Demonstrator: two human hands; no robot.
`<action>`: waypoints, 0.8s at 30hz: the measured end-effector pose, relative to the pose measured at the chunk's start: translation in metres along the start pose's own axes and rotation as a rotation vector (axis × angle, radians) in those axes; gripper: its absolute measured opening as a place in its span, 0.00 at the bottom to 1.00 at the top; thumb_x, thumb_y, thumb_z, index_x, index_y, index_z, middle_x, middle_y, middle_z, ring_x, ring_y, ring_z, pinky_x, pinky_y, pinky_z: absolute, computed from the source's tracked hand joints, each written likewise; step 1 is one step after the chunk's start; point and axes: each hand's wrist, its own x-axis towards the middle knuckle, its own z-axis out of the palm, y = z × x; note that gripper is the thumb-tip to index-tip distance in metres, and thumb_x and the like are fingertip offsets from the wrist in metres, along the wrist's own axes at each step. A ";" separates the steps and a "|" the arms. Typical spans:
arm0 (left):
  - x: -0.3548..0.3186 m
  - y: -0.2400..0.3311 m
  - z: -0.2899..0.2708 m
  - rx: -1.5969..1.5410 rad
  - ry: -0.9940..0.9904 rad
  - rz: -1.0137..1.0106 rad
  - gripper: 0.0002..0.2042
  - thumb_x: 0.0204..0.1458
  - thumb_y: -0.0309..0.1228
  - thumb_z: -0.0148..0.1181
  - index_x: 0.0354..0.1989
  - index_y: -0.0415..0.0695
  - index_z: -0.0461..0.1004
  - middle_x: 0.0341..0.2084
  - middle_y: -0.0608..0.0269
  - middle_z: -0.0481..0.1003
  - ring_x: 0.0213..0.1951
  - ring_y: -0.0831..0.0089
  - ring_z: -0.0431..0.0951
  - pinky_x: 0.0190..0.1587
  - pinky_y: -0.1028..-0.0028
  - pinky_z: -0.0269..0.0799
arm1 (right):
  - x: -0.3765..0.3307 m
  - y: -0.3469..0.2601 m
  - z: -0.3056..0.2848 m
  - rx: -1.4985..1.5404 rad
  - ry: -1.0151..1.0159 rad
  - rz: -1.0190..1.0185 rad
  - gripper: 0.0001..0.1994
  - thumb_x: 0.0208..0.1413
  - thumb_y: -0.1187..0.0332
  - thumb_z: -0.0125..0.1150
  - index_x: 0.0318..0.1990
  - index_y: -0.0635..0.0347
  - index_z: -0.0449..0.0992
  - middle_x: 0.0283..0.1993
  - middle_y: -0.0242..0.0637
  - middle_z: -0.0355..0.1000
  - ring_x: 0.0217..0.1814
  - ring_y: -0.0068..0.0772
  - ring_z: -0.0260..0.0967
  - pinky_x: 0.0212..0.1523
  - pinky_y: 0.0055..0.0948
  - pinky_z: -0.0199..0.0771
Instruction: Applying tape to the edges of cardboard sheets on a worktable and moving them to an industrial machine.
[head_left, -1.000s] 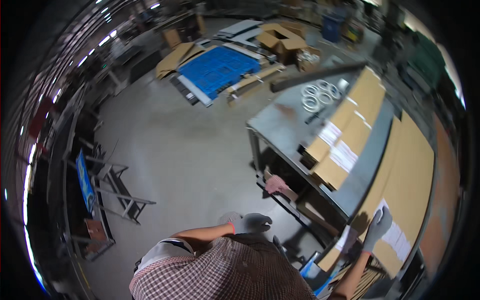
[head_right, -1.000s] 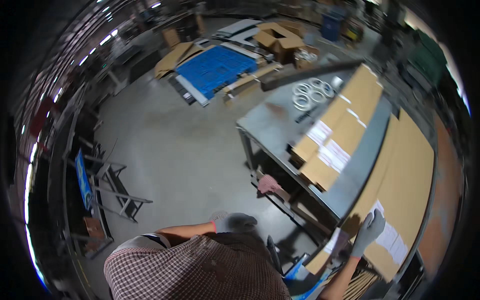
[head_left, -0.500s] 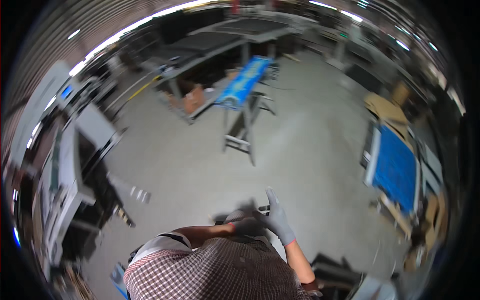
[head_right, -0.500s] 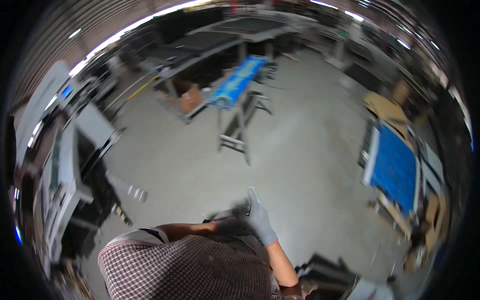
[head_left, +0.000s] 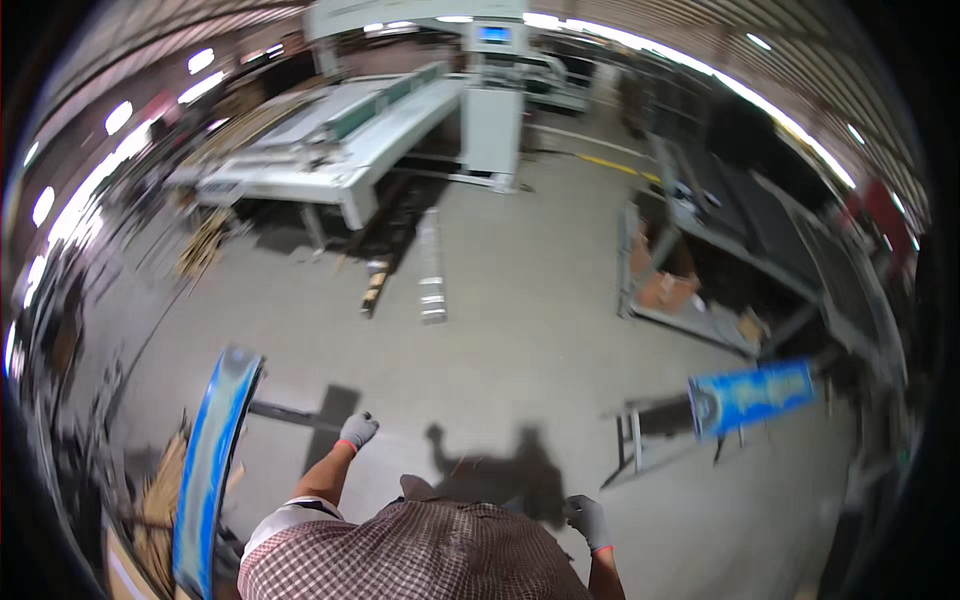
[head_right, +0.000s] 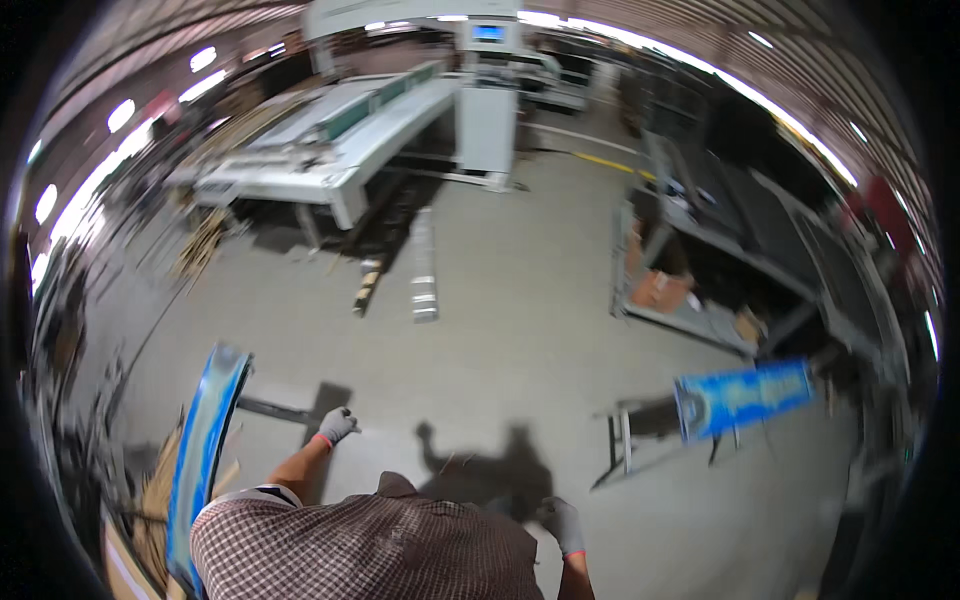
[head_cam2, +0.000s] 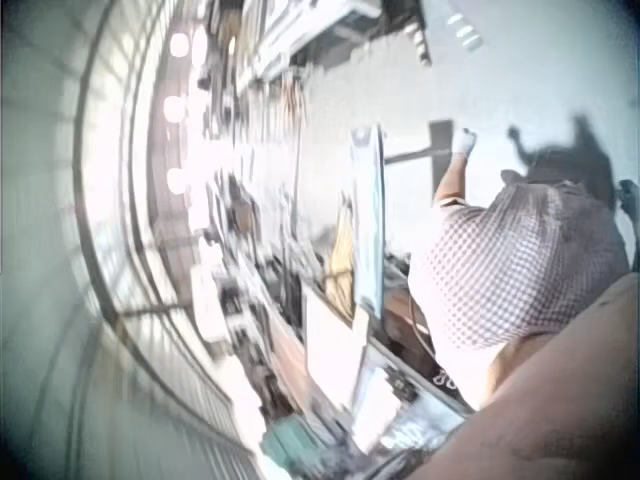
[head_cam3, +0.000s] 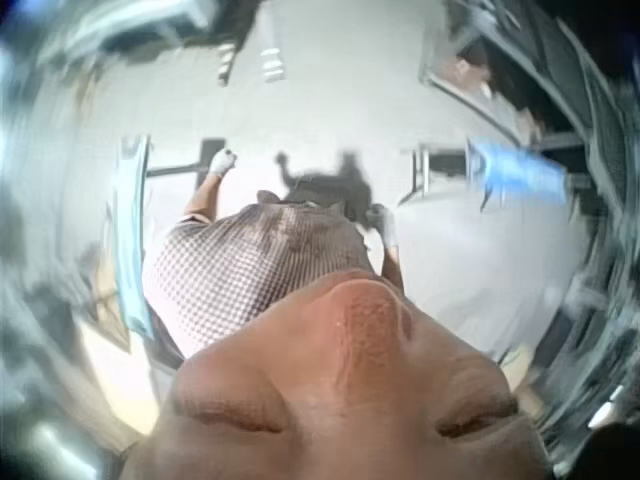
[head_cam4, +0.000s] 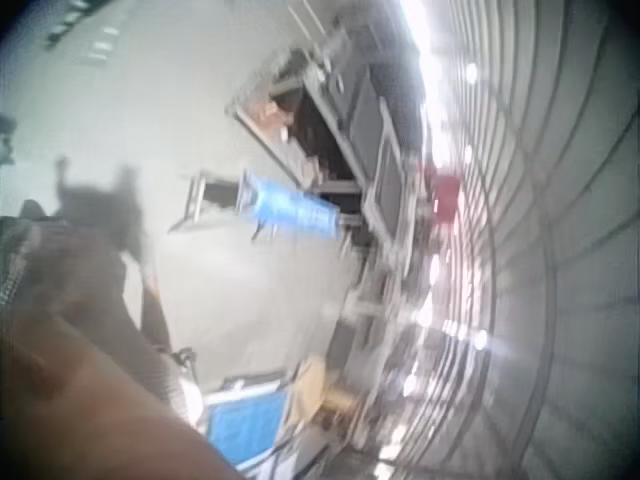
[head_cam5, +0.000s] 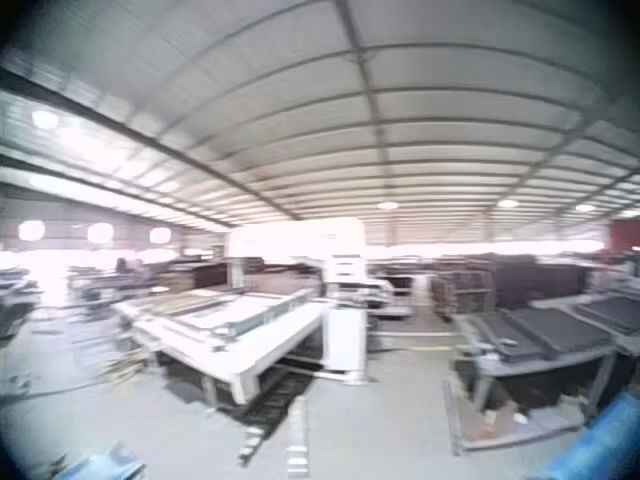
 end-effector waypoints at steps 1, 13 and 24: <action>-0.012 -0.029 -0.017 0.016 0.212 -0.072 0.20 0.44 0.39 0.57 0.44 0.40 0.73 0.36 0.42 0.75 0.42 0.49 0.76 0.45 0.58 0.71 | 0.045 -0.019 -0.011 -0.030 -0.075 -0.077 0.11 0.48 0.68 0.62 0.38 0.64 0.77 0.32 0.42 0.77 0.29 0.32 0.76 0.28 0.30 0.75; 0.003 -0.079 -0.182 0.158 0.906 -0.369 0.29 0.41 0.32 0.64 0.55 0.41 0.65 0.50 0.42 0.66 0.52 0.47 0.66 0.54 0.57 0.63 | 0.396 -0.389 0.177 -0.332 -0.818 -0.825 0.14 0.48 0.60 0.57 0.37 0.59 0.76 0.37 0.48 0.74 0.40 0.47 0.72 0.41 0.41 0.71; 0.167 -0.197 -0.291 -0.062 0.066 -0.604 0.19 0.41 0.39 0.61 0.39 0.39 0.76 0.35 0.48 0.78 0.40 0.55 0.78 0.44 0.62 0.72 | 0.522 -0.612 0.473 -0.637 -1.364 -1.159 0.15 0.49 0.60 0.54 0.41 0.58 0.75 0.39 0.47 0.74 0.41 0.50 0.72 0.43 0.42 0.71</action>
